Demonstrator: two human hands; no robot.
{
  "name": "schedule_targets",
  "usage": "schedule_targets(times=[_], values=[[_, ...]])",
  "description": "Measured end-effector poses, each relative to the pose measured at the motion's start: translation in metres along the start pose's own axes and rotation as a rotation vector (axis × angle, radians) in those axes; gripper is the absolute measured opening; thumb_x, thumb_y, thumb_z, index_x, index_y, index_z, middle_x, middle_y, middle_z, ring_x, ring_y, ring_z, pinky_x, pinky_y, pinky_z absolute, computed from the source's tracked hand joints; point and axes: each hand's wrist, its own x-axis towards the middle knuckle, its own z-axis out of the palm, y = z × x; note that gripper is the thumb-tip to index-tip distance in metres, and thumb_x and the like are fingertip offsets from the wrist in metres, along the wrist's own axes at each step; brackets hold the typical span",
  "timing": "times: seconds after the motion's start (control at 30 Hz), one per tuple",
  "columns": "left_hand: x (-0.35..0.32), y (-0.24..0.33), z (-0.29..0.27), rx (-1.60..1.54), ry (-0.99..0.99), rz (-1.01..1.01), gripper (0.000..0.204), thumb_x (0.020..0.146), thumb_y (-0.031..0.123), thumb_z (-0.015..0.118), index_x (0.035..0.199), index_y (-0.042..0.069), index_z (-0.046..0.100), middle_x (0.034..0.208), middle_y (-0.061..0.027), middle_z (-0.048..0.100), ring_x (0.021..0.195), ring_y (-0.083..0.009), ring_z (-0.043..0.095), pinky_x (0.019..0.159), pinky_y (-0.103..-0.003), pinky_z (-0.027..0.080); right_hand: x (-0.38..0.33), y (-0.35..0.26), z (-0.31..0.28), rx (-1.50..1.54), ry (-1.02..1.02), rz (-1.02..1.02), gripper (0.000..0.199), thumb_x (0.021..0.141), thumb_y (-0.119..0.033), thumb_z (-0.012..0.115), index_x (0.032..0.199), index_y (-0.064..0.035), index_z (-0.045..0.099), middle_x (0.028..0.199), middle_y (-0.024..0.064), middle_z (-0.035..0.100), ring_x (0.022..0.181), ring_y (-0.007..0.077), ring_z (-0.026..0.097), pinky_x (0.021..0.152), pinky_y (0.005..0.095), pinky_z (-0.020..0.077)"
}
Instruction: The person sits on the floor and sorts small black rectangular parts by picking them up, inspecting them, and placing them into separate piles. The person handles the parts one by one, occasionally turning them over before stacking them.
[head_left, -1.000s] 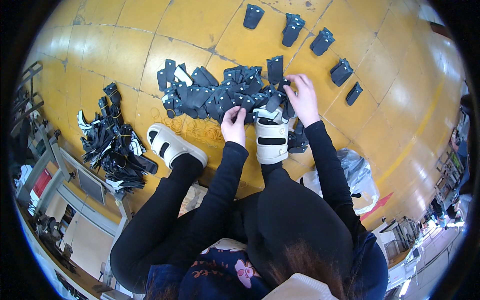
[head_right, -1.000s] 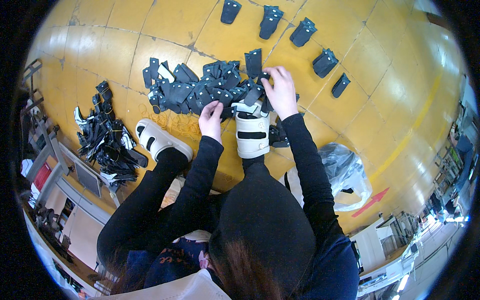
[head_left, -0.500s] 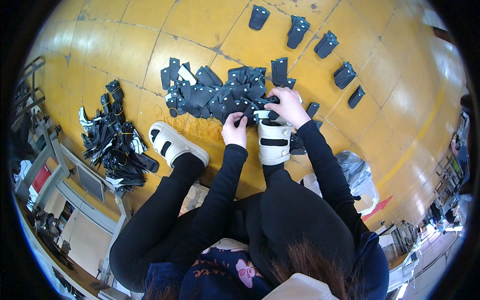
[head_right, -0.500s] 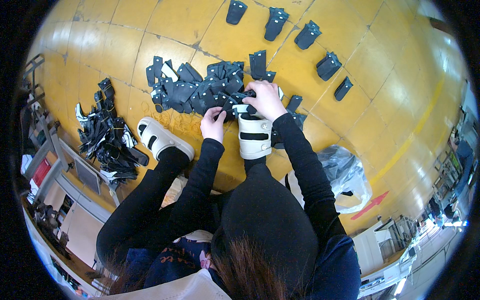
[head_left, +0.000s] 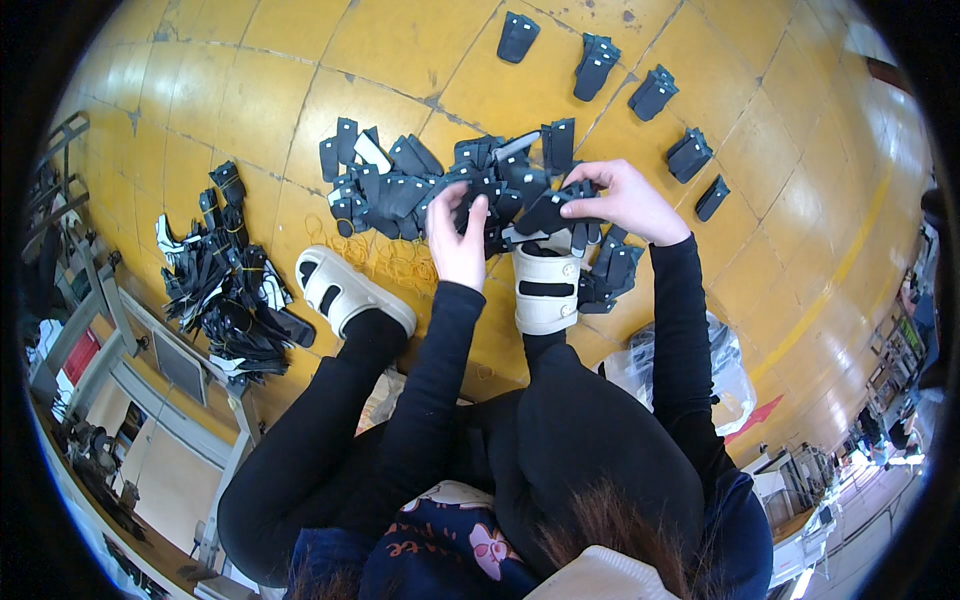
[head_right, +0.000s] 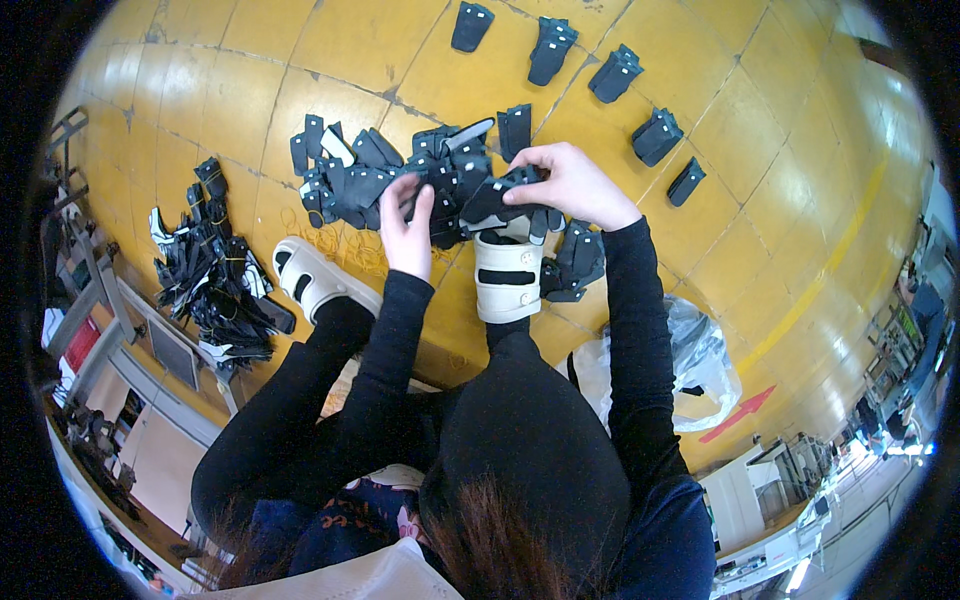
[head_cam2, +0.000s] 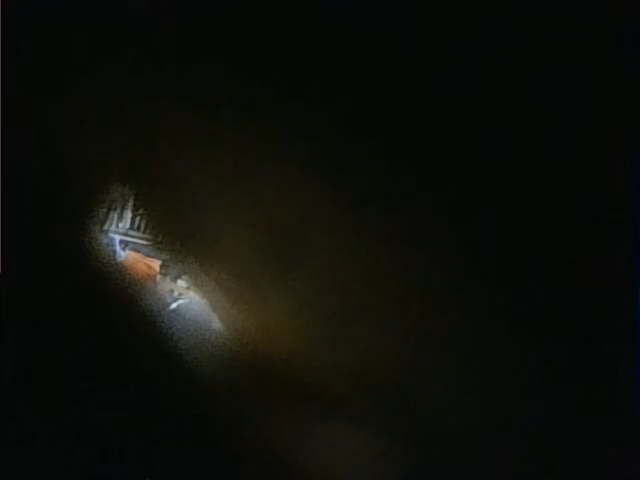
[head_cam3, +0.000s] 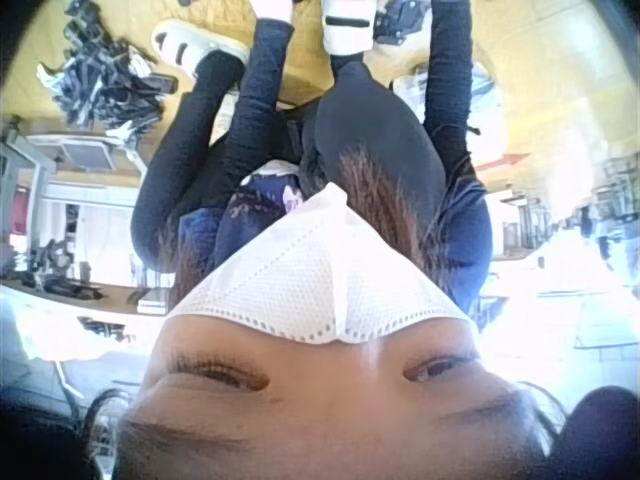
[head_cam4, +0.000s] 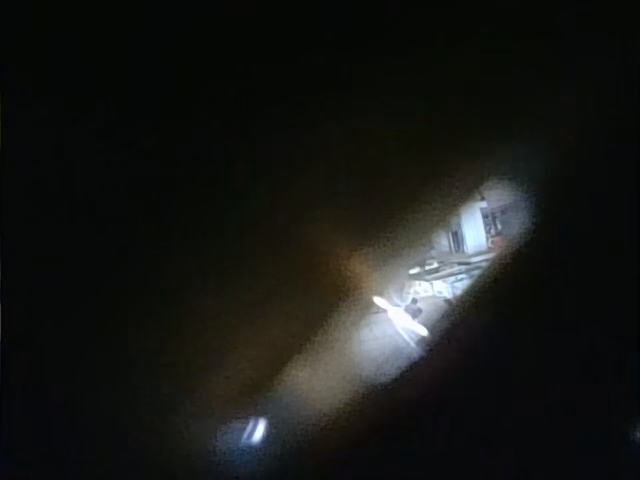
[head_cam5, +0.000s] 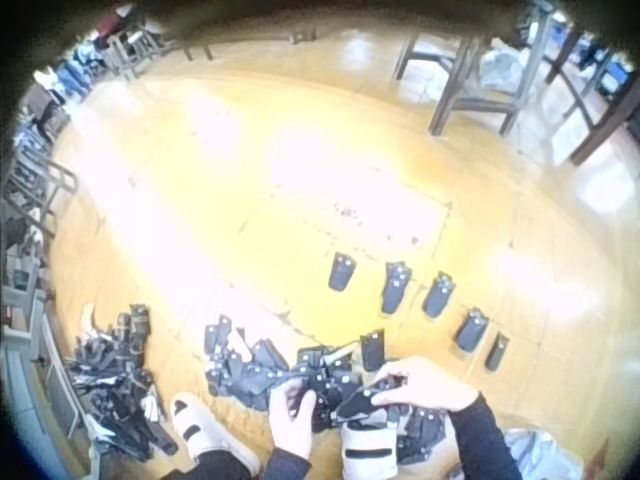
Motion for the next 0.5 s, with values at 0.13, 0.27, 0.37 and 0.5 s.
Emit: schedule_targets(times=[0.13, 0.27, 0.37, 0.5], values=[[0.013, 0.010, -0.005, -0.582, -0.593, -0.318, 0.062, 0.097, 0.053, 0.037, 0.132, 0.003, 0.047, 0.121, -0.0123, 0.058, 0.110, -0.0190, 0.055, 0.095, -0.032, 0.042, 0.002, -0.020, 0.011, -0.017, -0.271, -0.061, 0.023, 0.076, -0.017, 0.074, 0.092, -0.0019, 0.067, 0.079, 0.0057, 0.067, 0.074, 0.0114, 0.059, 0.073, 0.0278, 0.0470], [-0.008, 0.007, -0.010, -1.003, -0.841, -0.689, 0.068, 0.094, 0.058, 0.037, 0.141, 0.008, 0.034, 0.140, -0.0175, 0.042, 0.122, -0.0324, 0.049, 0.100, -0.052, 0.042, 0.013, -0.019, 0.030, -0.048, -0.257, -0.173, 0.029, 0.074, -0.015, 0.072, 0.100, -0.0036, 0.065, 0.088, 0.0098, 0.069, 0.083, 0.0192, 0.065, 0.078, 0.0316, 0.0481], [-0.009, 0.019, -0.010, -0.977, -0.849, -0.561, 0.055, 0.095, 0.033, 0.053, 0.140, 0.010, 0.033, 0.135, -0.0155, 0.046, 0.112, -0.0335, 0.056, 0.089, -0.047, 0.052, 0.010, -0.024, 0.039, -0.087, -0.100, -0.254, 0.048, 0.074, -0.014, 0.071, 0.120, -0.0066, 0.056, 0.103, 0.0129, 0.065, 0.091, 0.0237, 0.063, 0.080, 0.0334, 0.0482], [-0.001, 0.029, -0.014, -0.985, -0.731, -0.539, 0.053, 0.093, 0.020, 0.058, 0.139, 0.009, 0.036, 0.122, -0.0127, 0.056, 0.098, -0.0292, 0.063, 0.074, -0.037, 0.054, 0.000, -0.028, 0.032, 0.073, 0.217, -0.222, 0.049, 0.080, -0.012, 0.068, 0.126, -0.0057, 0.051, 0.104, 0.0054, 0.056, 0.087, 0.0156, 0.056, 0.077, 0.0277, 0.0471]])
